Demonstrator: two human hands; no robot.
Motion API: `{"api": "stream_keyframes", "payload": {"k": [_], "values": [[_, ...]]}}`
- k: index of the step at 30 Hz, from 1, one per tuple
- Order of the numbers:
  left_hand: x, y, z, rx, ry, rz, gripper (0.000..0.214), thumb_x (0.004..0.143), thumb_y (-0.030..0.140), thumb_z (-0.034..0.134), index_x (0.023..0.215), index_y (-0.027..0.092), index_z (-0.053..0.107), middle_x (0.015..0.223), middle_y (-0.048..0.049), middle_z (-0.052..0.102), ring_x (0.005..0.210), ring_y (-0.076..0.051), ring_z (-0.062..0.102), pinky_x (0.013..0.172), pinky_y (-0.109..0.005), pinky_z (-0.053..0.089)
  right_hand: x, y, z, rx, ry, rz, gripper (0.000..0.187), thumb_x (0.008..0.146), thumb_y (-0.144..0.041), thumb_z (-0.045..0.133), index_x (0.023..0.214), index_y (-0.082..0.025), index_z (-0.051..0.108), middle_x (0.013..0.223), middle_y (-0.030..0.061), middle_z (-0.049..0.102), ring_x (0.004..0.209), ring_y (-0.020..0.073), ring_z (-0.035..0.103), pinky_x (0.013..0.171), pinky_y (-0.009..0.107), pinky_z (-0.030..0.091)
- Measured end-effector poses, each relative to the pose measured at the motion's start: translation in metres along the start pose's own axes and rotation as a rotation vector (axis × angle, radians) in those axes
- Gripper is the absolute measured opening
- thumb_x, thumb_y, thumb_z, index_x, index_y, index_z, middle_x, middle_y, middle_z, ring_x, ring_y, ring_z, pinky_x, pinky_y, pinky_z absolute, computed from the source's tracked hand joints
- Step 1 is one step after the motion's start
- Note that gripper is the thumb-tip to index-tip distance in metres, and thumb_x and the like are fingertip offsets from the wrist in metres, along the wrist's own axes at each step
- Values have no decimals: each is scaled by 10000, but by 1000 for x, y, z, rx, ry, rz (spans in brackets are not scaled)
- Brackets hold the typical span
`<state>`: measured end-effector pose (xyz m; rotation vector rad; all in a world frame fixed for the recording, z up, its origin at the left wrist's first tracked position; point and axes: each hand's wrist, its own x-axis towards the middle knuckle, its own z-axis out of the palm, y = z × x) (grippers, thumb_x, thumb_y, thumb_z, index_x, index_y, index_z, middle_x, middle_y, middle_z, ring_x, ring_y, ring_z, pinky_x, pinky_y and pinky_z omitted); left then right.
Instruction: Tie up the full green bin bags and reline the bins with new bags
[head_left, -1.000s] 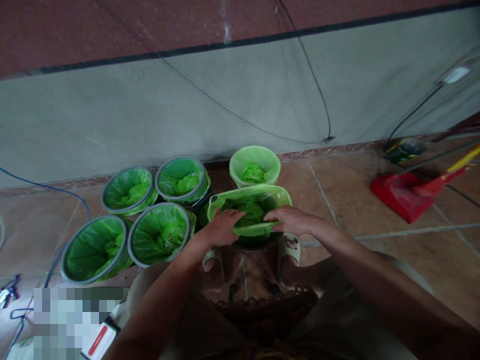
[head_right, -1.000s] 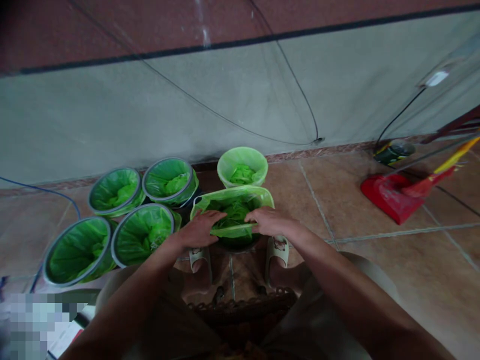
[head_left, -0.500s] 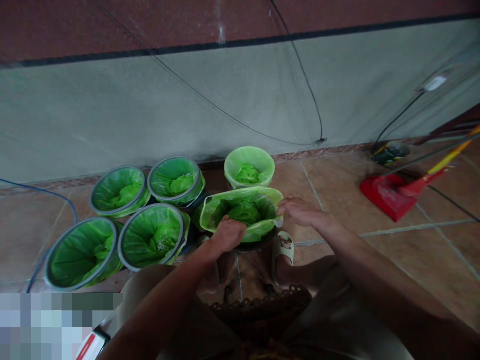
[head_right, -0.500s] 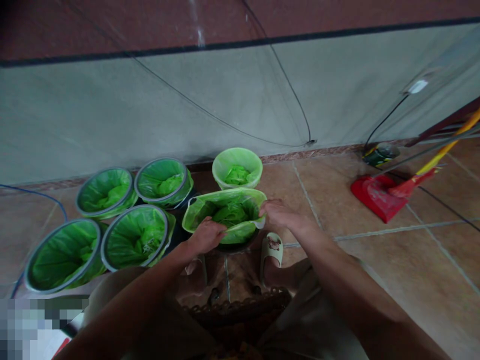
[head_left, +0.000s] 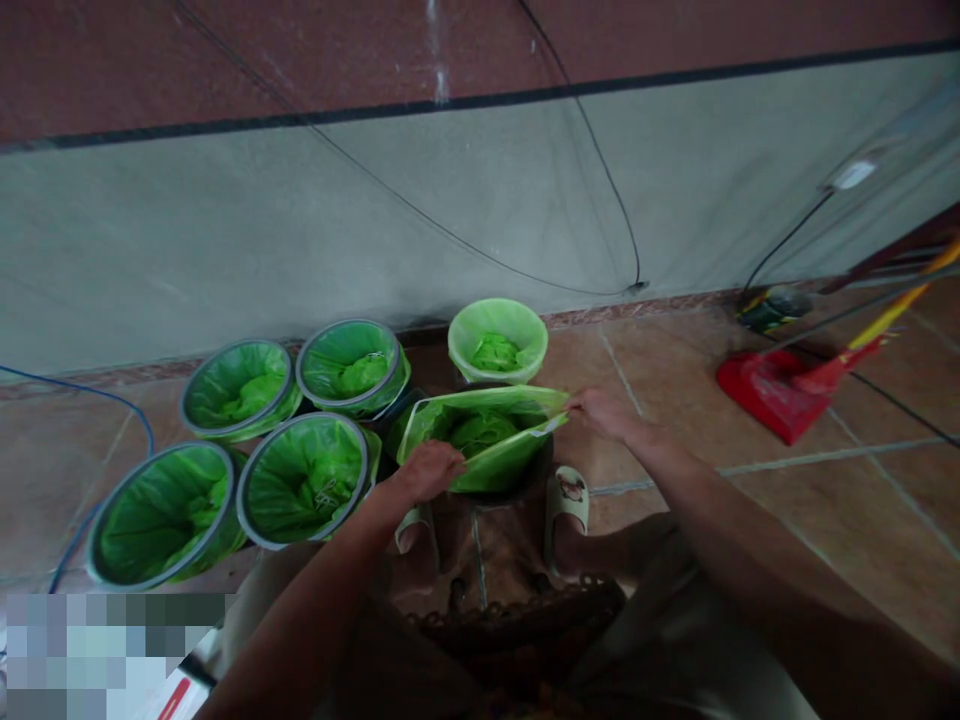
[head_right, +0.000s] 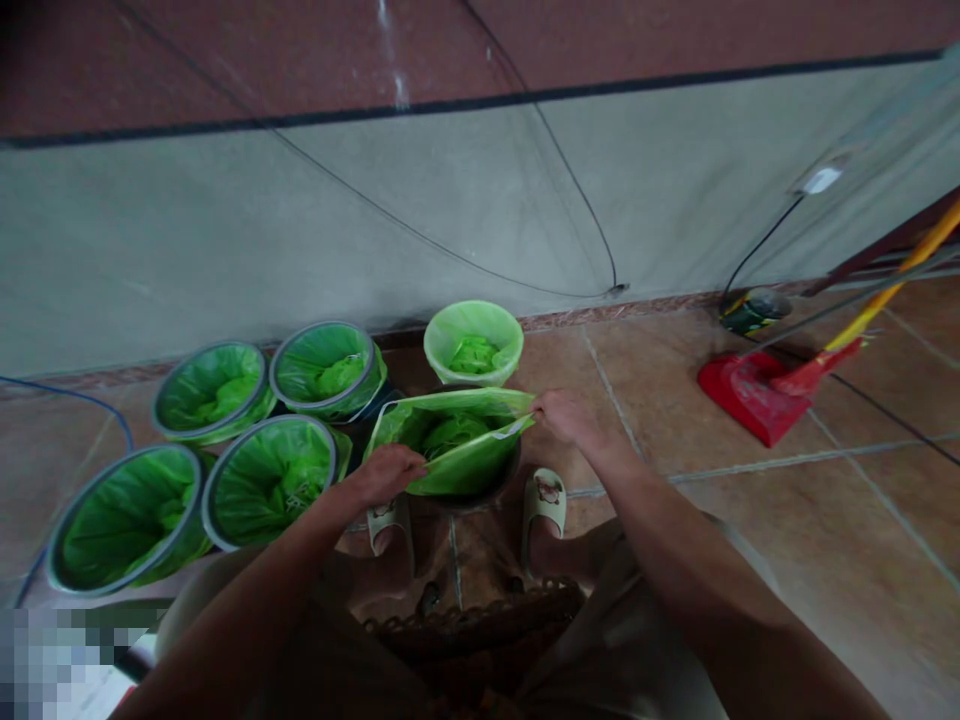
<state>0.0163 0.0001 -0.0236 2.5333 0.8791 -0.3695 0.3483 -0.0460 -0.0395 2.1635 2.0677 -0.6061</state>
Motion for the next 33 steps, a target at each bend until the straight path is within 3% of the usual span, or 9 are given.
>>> {"api": "stream_keyframes", "payload": {"k": [5,7,9,14,17,20,22,33], "values": [[3,1,3,-17,-27,-30,269,909,281,476,850,204,726,882,-52,720,910,-191,655,817,-267,457,-2,-13,-5,80,26,-73,401,812,-114,545,1166,-228,695,1170,67,698,1071,202,637,909,250,465],[4,2,4,-31,-37,-48,239,886,298,521,980,207,720,996,-64,723,985,-210,650,868,-286,460,-3,-17,-3,123,8,-145,497,756,-54,547,1201,-234,676,1218,50,678,1114,202,618,951,261,453],[4,4,3,-70,-45,-56,346,855,349,575,1155,207,670,1142,-82,697,1074,-240,628,926,-319,454,-4,-18,1,128,-25,-184,536,715,-27,549,1190,-237,682,1214,37,680,1117,209,616,967,283,452],[1,-2,-10,-174,-151,-64,625,754,394,680,1333,196,548,1249,-85,654,1106,-243,615,928,-303,456,-5,-15,8,88,-119,-199,335,780,-110,552,1027,-232,743,1025,30,738,962,205,661,859,286,481],[-3,-12,-23,-191,-210,-32,544,711,315,696,1237,194,629,1161,-61,695,988,-207,645,817,-245,466,-3,-10,4,50,-111,-121,272,877,-199,488,938,-209,754,925,54,741,850,185,664,754,252,469],[-8,-20,-29,-138,-239,-38,240,735,228,620,928,188,758,875,-36,740,796,-175,644,683,-222,432,0,-6,-1,-4,-48,-1,308,922,-237,444,921,-184,747,907,83,731,827,180,658,721,237,448],[-10,-22,-31,-121,-230,-55,198,731,187,588,802,190,773,733,-28,720,705,-159,620,629,-222,402,2,-4,-4,-19,6,52,302,928,-247,447,956,-189,742,943,91,726,857,186,658,741,239,446],[-13,-23,-34,-219,-248,7,252,685,155,566,809,162,785,603,0,653,612,-127,546,568,-216,344,-3,-2,-8,-82,69,120,323,941,-290,436,956,-193,743,1029,106,720,952,196,662,816,247,464]]}}
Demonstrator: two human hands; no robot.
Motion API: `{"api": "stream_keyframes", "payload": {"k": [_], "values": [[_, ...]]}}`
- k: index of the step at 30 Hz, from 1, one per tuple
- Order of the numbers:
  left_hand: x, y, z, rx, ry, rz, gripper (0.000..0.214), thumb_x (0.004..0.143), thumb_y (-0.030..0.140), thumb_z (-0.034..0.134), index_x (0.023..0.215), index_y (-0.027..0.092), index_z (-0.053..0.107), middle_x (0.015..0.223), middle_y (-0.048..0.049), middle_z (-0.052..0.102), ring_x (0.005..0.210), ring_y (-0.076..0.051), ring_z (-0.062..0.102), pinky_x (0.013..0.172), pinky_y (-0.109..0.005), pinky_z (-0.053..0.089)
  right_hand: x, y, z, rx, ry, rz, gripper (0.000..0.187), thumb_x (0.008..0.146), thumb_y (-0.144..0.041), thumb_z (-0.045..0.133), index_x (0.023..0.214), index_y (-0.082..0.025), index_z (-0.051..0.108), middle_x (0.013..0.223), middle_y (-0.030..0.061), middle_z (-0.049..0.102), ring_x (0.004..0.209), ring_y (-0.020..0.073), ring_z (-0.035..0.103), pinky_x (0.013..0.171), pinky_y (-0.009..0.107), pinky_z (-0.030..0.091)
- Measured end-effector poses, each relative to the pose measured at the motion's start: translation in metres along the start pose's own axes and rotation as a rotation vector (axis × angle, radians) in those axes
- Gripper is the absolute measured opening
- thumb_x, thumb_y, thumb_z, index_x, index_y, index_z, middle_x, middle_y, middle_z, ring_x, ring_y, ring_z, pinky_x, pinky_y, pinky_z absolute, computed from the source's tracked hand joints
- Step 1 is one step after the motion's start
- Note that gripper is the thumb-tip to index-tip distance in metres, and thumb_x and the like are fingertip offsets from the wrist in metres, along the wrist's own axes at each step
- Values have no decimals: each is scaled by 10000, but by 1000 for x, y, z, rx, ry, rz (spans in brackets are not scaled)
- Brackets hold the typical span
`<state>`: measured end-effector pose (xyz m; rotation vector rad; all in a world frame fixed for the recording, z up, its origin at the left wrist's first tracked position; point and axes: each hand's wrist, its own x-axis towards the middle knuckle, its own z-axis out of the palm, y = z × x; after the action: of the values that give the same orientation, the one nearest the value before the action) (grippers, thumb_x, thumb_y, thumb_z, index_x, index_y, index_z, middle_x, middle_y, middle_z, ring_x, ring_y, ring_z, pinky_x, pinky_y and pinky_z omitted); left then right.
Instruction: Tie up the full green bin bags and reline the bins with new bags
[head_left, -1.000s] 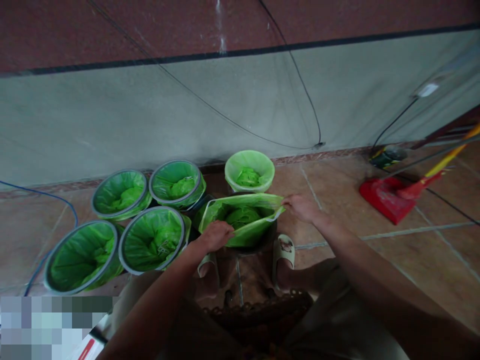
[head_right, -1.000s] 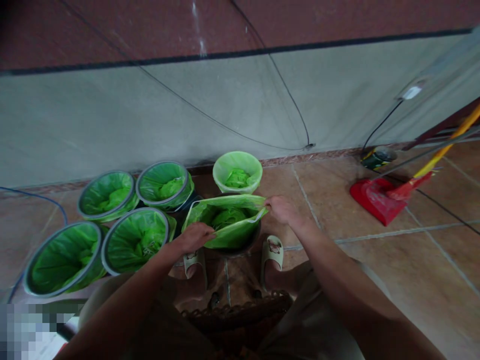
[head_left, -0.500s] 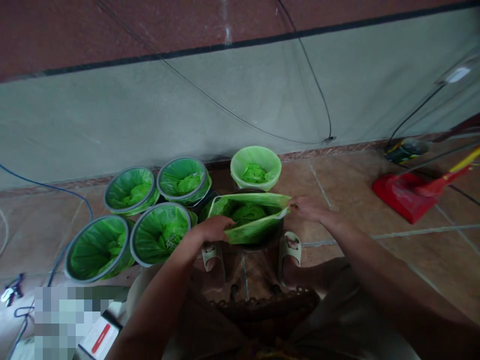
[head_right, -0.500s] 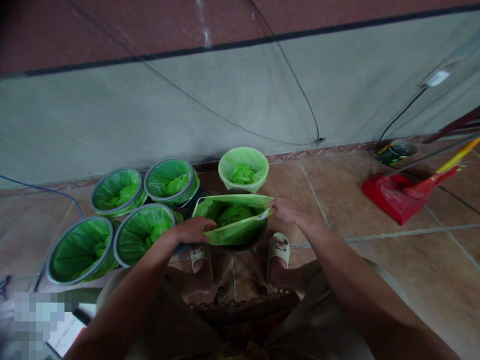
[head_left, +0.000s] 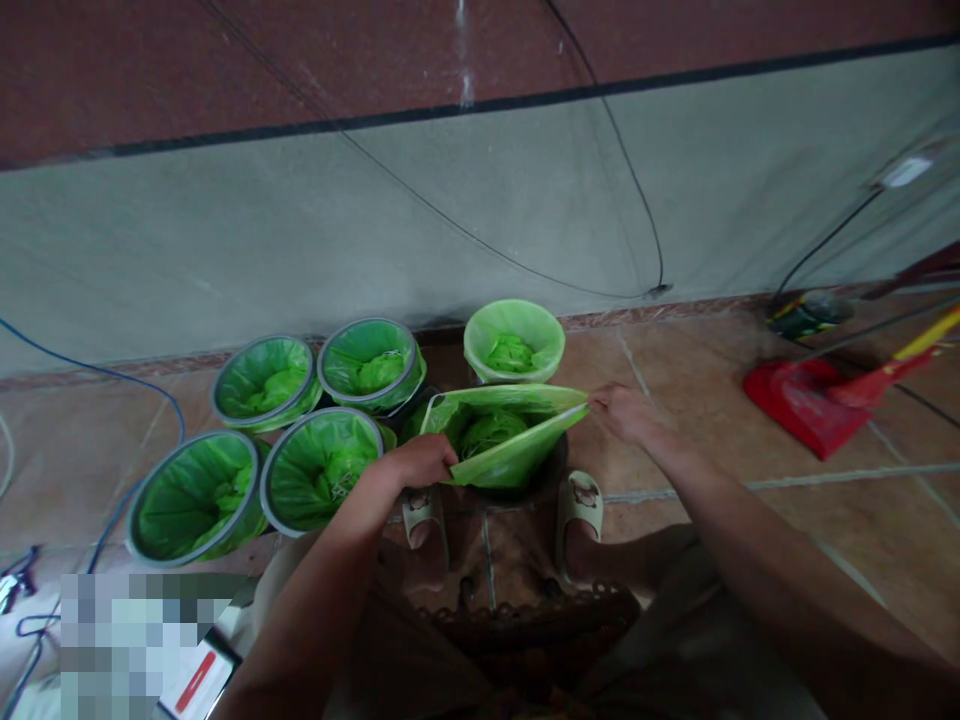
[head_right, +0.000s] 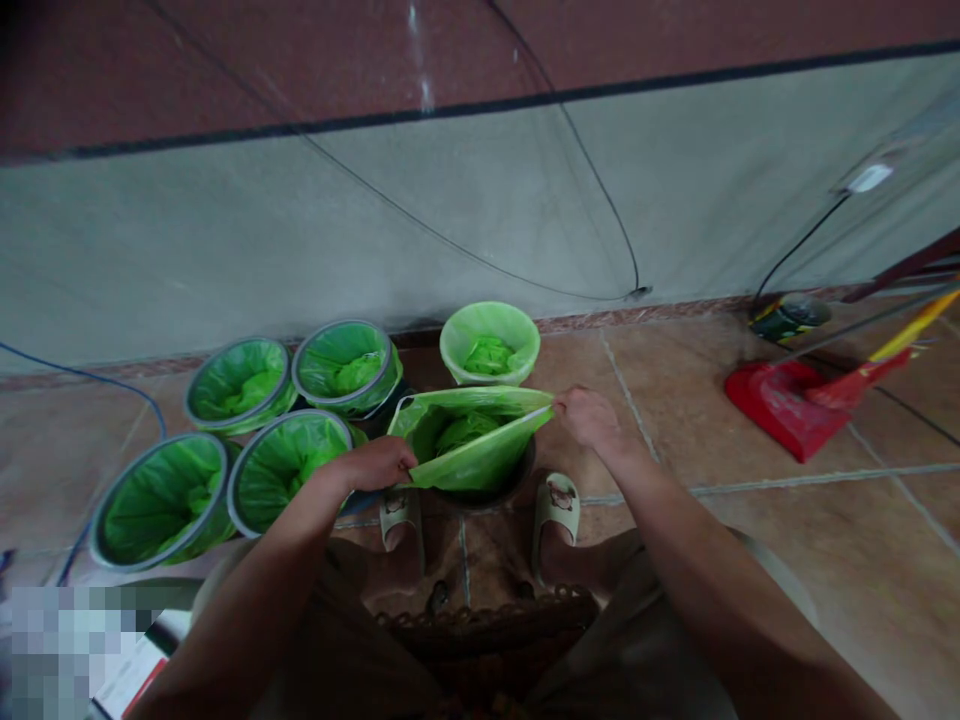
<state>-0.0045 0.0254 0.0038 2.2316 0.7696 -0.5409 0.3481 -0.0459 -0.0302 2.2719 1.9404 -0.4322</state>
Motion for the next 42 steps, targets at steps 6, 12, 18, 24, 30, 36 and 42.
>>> {"api": "stream_keyframes", "payload": {"k": [6,12,18,24,30,36,42], "values": [[4,4,7,-26,-6,65,217,653,108,560,709,171,760,567,10,638,586,-121,541,562,-209,349,4,2,6,26,-20,66,347,940,-308,424,989,-193,748,1021,119,724,921,212,681,762,262,483],[1,3,7,-54,-85,58,188,675,136,600,780,169,752,636,11,680,617,-133,585,579,-205,394,4,4,5,55,20,38,329,886,-202,461,1065,-205,737,1054,105,731,982,209,678,816,252,492],[0,-20,-12,-137,277,-146,363,817,318,606,1145,176,667,1040,-59,730,930,-176,658,802,-245,476,-1,-1,-4,79,97,100,344,867,-218,493,1139,-177,698,1050,128,730,974,230,685,830,286,508],[21,-42,-12,54,540,-647,468,878,498,515,1104,113,656,1033,-148,719,1003,-240,667,806,-268,477,7,-23,-5,164,168,83,365,914,-269,447,1205,-204,658,1139,104,706,980,231,682,857,308,506],[43,-33,15,42,410,-646,307,878,369,512,951,141,703,971,-136,731,920,-228,689,700,-252,469,37,-87,-3,227,165,-159,381,931,-291,478,1267,-156,595,1192,132,668,1069,232,633,953,310,454],[45,-4,26,112,492,-375,266,899,228,454,998,222,702,990,-68,721,941,-205,668,813,-288,473,57,-131,13,161,126,-440,461,858,-183,569,1313,-120,537,1296,140,587,1186,249,530,1058,349,356],[42,-3,31,85,496,-129,290,918,196,432,1042,224,692,987,-55,673,920,-160,647,848,-253,476,66,-127,19,77,90,-339,427,866,-178,542,1289,-137,589,1205,148,640,1123,268,550,1018,365,363]]}}
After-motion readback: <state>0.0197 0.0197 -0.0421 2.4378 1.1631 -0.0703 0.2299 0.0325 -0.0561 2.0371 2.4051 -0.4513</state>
